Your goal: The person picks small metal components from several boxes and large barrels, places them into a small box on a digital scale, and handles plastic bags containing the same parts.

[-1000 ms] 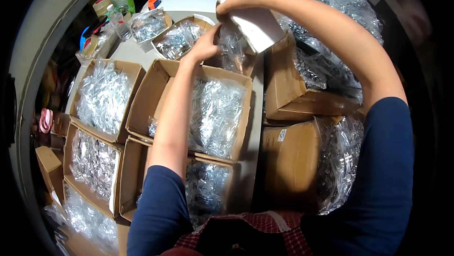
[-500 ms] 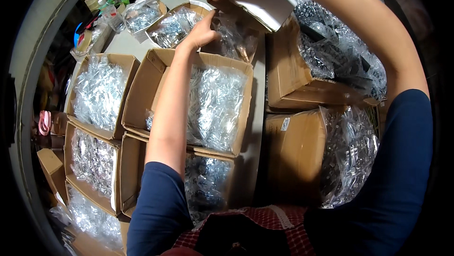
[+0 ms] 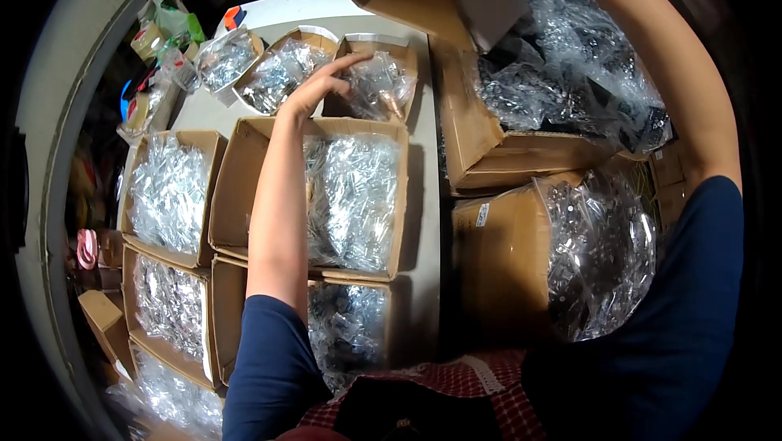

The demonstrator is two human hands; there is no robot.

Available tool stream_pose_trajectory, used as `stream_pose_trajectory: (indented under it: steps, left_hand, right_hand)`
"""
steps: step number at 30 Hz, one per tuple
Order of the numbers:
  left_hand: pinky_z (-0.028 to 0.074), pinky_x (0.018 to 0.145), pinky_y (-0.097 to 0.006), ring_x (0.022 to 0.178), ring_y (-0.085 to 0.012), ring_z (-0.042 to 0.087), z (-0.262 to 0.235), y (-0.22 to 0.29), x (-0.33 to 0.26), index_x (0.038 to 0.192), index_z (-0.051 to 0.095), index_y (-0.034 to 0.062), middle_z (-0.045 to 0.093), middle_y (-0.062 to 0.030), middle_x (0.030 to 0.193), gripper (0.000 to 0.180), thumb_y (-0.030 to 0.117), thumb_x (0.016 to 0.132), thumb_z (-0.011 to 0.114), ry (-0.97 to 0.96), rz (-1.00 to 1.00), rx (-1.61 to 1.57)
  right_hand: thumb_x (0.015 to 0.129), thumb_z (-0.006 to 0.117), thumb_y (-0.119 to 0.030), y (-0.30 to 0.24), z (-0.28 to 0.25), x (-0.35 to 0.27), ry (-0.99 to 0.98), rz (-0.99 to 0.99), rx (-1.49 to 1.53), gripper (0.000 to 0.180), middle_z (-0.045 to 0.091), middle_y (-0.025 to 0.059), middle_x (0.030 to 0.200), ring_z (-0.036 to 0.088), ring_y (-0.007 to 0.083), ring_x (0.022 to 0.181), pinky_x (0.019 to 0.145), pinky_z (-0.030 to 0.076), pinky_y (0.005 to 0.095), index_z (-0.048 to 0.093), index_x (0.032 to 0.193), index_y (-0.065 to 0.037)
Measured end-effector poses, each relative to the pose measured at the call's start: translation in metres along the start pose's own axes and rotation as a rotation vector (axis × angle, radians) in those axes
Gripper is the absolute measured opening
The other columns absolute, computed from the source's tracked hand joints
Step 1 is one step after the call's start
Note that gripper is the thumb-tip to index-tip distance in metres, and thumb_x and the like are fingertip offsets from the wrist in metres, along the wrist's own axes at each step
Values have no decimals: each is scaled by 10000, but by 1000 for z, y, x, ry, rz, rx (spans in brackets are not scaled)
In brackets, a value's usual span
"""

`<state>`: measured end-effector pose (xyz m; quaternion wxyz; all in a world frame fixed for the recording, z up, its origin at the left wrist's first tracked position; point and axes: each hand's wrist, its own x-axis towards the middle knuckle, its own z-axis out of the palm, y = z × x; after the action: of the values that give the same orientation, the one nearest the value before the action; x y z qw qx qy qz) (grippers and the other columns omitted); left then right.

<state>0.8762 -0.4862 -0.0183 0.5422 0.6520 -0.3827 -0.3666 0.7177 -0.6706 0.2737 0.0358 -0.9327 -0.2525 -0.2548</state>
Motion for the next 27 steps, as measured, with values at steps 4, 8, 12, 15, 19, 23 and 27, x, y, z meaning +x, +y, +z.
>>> stream_pose_trajectory:
  steps: [4,8,12,15,19,23,27]
  left_hand:
    - [122,1158,-548,1440,-370,100,12,4,-4,1352,508,350,94,-95,1577,795,464,606,758,32,-120,283]
    - [175,1152,-505,1422,-378,156,14,-11,9,1305,560,317,237,-144,1521,684,651,720,681,127,-134,780]
    - [102,1078,-689,1397,-384,227,53,18,35,1270,584,280,314,-166,1485,713,703,699,649,204,-343,1037]
    - [45,1047,-736,1431,-390,128,91,25,76,1421,405,221,195,-177,1541,788,642,782,593,174,-465,1333]
    - [23,1081,-689,1441,-401,24,119,4,87,1469,311,156,105,-205,1557,639,379,899,497,186,-477,1675]
    - [28,1098,-660,1437,-420,-31,111,29,55,1455,357,213,47,-237,1556,779,455,786,674,260,-344,1263]
    - [202,1105,-571,1388,-382,233,87,42,-23,1360,501,191,307,-232,1477,711,480,750,721,575,1,634]
  right_hand:
    - [597,728,-181,8,-37,-47,181,-305,-124,507,688,189,1024,687,258,878,760,581,319,673,1052,36]
    - [602,670,-252,4,-60,-91,379,-385,-185,550,669,247,1005,682,310,864,729,598,362,654,1025,98]
    - [672,639,-323,-7,-74,-125,413,-346,-96,634,654,274,1023,671,356,875,695,588,405,603,1125,119]
    - [683,642,-298,-14,-88,-146,350,-231,-120,603,645,282,1049,654,360,950,785,553,413,610,1137,97]
    - [739,624,-213,-18,-115,-160,145,-183,-176,579,552,320,1219,561,401,1145,947,476,466,544,1197,132]
    - [763,625,-214,-23,-144,-176,137,-148,-134,552,555,294,1238,557,374,1161,981,453,437,554,1193,126]
    - [804,575,-242,-17,-148,-207,329,29,142,588,556,261,1259,539,330,1193,1012,427,415,504,1281,95]
